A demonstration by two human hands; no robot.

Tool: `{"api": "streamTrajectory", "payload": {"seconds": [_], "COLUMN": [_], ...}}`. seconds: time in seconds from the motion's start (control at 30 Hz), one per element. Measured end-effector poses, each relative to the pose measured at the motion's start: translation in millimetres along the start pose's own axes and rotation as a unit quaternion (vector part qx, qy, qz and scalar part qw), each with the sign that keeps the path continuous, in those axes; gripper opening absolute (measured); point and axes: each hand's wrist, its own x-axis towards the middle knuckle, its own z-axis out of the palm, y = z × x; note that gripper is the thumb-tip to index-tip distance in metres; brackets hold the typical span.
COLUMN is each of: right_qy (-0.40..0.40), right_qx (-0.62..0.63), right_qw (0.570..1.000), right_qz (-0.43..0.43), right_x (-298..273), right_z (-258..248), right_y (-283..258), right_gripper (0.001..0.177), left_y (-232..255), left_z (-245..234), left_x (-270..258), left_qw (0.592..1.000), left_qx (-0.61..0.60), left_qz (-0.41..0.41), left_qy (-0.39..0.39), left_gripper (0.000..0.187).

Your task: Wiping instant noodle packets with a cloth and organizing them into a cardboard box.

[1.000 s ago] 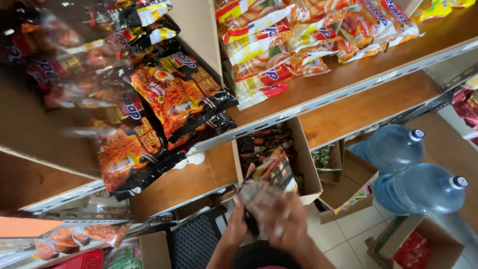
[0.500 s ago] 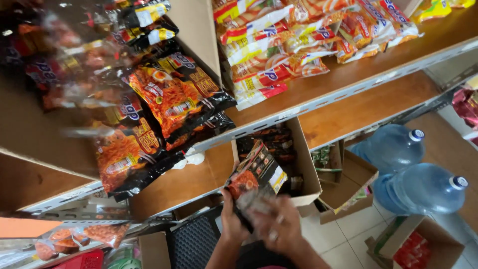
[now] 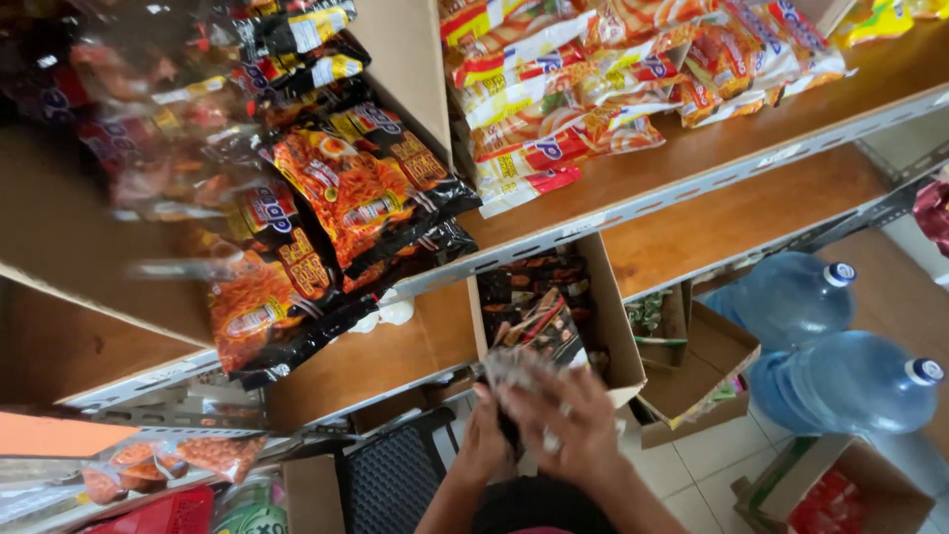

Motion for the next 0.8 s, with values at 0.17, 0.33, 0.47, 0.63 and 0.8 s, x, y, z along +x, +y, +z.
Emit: {"api": "streamTrajectory", "payload": {"seconds": [0.17,0.33,0.47,0.63,0.8], "right_qy": [0.019,0.051,0.005,0.073,0.089], "right_qx": [0.034,0.046,0.025,0.073,0.037], "right_qw": [0.974,0.977,0.998,0.984,0.944], "right_qz": [0.225,0.201,0.054,0.144,0.316], "right_x": [-6.1,2.2,-4.6,-43.3,-31.9], "right_z": [18.1,15.3,19.7,30.5,20.7], "right_y": [55.7,-7.4,-27.7,34.6,41.3], "right_gripper": [0.033,0.031,0.033,0.028,0.025], "left_y": [-16.2,51.9,70.4,78.0,17.6], "left_z": [-6.8,44.3,63.1,68.7,11.6], "left_x": [-14.7,-6.9,-5.4,-1.0,-2.7], "left_qw": [0.989,0.985,0.989,0.991,0.985], "left_qx": [0.143,0.147,0.14,0.133,0.169], "left_qz": [-0.035,-0.083,-0.05,-0.006,-0.01], "left_qy": [0.007,0.033,0.005,-0.025,-0.033], "left_gripper": [0.076,0.08,0.081,0.082,0.072]}}
